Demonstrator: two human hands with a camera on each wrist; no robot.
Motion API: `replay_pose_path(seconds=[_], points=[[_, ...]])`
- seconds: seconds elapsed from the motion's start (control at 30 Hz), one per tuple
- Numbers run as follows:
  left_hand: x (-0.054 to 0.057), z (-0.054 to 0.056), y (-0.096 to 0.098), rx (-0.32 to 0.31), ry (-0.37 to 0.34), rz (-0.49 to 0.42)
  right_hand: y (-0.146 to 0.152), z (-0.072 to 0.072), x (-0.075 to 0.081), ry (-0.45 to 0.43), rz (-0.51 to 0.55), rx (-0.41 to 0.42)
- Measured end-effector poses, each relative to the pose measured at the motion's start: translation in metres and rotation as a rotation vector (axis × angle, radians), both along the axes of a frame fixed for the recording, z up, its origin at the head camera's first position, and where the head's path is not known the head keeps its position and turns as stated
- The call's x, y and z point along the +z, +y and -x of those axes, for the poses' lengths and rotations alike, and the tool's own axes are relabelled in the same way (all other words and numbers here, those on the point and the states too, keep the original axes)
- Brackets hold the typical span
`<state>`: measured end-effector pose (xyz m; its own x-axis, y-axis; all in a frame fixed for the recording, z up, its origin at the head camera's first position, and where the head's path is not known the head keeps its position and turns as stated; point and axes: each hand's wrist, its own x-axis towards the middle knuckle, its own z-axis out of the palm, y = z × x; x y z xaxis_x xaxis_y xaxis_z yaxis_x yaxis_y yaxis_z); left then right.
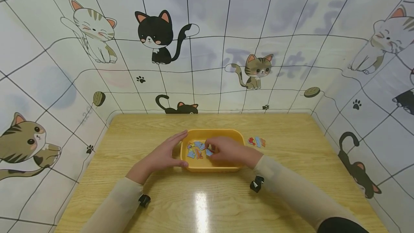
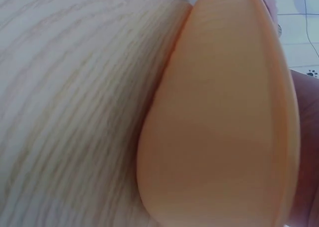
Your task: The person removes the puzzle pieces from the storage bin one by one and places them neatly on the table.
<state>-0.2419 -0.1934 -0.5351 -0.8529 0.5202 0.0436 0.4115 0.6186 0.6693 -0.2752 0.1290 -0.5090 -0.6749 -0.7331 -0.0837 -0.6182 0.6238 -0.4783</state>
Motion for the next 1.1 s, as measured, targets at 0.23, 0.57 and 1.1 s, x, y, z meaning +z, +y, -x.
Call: replay_pose_path(seconds=[0.23,0.57,1.1], points=[[0.002,0.0,0.0,0.005,-0.009,0.003,0.012,-0.002,0.011,0.039,-0.023,-0.013],[0.002,-0.001,0.001,-0.001,-0.006,0.006,0.03,-0.004,0.017,0.08,0.024,-0.068],[0.006,-0.003,0.001,0.002,-0.008,0.003,0.061,-0.009,0.032,0.124,0.164,-0.175]])
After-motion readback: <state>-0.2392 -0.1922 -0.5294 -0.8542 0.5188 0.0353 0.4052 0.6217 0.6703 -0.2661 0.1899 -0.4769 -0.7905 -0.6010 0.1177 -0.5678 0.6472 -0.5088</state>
